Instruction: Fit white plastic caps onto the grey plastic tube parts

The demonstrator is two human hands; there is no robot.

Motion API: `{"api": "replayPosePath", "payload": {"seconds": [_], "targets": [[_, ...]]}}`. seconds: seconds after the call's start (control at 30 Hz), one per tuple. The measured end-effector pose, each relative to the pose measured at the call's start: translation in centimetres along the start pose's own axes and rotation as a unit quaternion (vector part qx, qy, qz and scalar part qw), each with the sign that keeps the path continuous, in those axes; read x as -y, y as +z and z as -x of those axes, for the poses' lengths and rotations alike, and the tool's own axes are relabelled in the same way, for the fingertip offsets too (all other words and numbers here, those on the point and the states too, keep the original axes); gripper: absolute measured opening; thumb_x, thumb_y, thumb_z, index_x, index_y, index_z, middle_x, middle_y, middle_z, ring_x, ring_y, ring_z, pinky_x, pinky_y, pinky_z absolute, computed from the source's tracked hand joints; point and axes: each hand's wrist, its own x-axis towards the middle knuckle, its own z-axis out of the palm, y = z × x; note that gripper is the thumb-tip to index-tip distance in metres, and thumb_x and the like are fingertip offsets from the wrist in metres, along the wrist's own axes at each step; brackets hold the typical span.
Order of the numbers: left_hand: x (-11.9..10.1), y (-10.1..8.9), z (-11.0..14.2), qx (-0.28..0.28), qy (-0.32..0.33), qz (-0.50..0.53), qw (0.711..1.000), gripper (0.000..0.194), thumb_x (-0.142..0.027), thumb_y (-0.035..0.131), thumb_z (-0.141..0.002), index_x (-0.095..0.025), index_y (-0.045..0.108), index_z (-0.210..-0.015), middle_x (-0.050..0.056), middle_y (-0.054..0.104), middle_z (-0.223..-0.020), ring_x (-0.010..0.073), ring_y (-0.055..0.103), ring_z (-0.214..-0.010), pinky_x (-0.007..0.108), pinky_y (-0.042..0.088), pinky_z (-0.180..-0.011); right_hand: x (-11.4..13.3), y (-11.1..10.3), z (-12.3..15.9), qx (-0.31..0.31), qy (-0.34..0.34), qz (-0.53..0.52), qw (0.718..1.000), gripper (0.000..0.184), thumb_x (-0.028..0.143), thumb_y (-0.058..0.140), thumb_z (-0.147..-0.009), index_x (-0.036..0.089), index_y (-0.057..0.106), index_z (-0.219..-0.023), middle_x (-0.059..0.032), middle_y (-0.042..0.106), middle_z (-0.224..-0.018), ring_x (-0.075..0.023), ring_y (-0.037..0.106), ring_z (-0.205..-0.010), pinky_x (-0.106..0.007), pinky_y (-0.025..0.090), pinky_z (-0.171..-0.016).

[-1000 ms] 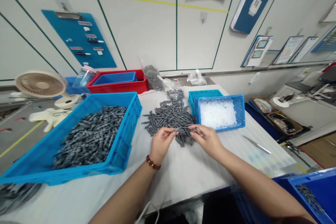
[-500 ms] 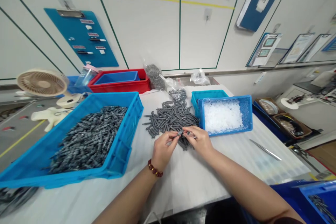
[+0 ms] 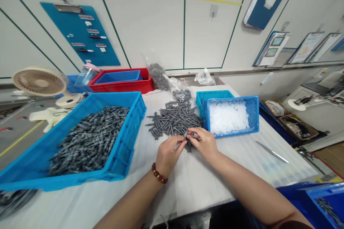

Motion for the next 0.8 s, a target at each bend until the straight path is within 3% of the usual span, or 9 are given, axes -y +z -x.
{"api": "replayPosePath", "payload": {"seconds": [0.13, 0.3, 0.5, 0.8], "targets": [[-0.33, -0.22, -0.03, -0.001, 0.052, -0.069, 0.996, 0.009, -0.023, 0.055, -0.084, -0.019, 0.062, -0.082, 0.004, 0.069, -0.078, 0.0148, 0.065, -0.072, 0.025, 0.052, -0.068, 0.46, 0.03, 0.03, -0.007, -0.022, 0.046, 0.999, 0.007, 0.021, 0.057, -0.081, 0.020, 0.064, -0.082, -0.0025, 0.065, -0.078, -0.0146, 0.061, -0.069, -0.023, 0.047, -0.062], [-0.72, -0.47, -0.07, 0.012, 0.095, -0.144, 0.985, 0.010, -0.021, 0.052, -0.085, -0.019, 0.061, -0.082, 0.003, 0.067, -0.077, 0.0146, 0.063, -0.070, 0.024, 0.049, -0.066, 0.49, 0.28, 0.17, 0.006, -0.048, 0.086, 0.995, 0.014, 0.012, 0.053, -0.076, 0.021, 0.063, -0.076, -0.0004, 0.065, -0.072, -0.0147, 0.060, -0.068, -0.023, 0.044, -0.062], [-0.82, -0.63, -0.06, 0.032, 0.126, -0.172, 0.976, 0.013, -0.018, 0.049, -0.086, -0.019, 0.060, -0.081, 0.003, 0.065, -0.076, 0.0143, 0.061, -0.069, 0.025, 0.046, -0.065, 0.56, 0.48, 0.28, 0.005, -0.054, 0.078, 0.995, 0.018, 0.008, 0.050, -0.072, 0.020, 0.063, -0.076, -0.0001, 0.066, -0.073, -0.0147, 0.060, -0.068, -0.023, 0.043, -0.063], [-0.99, -0.77, 0.04, 0.019, 0.202, -0.229, 0.952, 0.009, -0.014, 0.048, -0.087, -0.015, 0.056, -0.085, 0.003, 0.064, -0.079, 0.0137, 0.060, -0.072, 0.025, 0.049, -0.067, 0.46, 0.66, 0.53, -0.009, -0.030, 0.054, 0.998, 0.015, 0.009, 0.050, -0.067, 0.019, 0.062, -0.071, 0.0001, 0.064, -0.068, -0.0129, 0.057, -0.061, -0.021, 0.041, -0.058]]}}
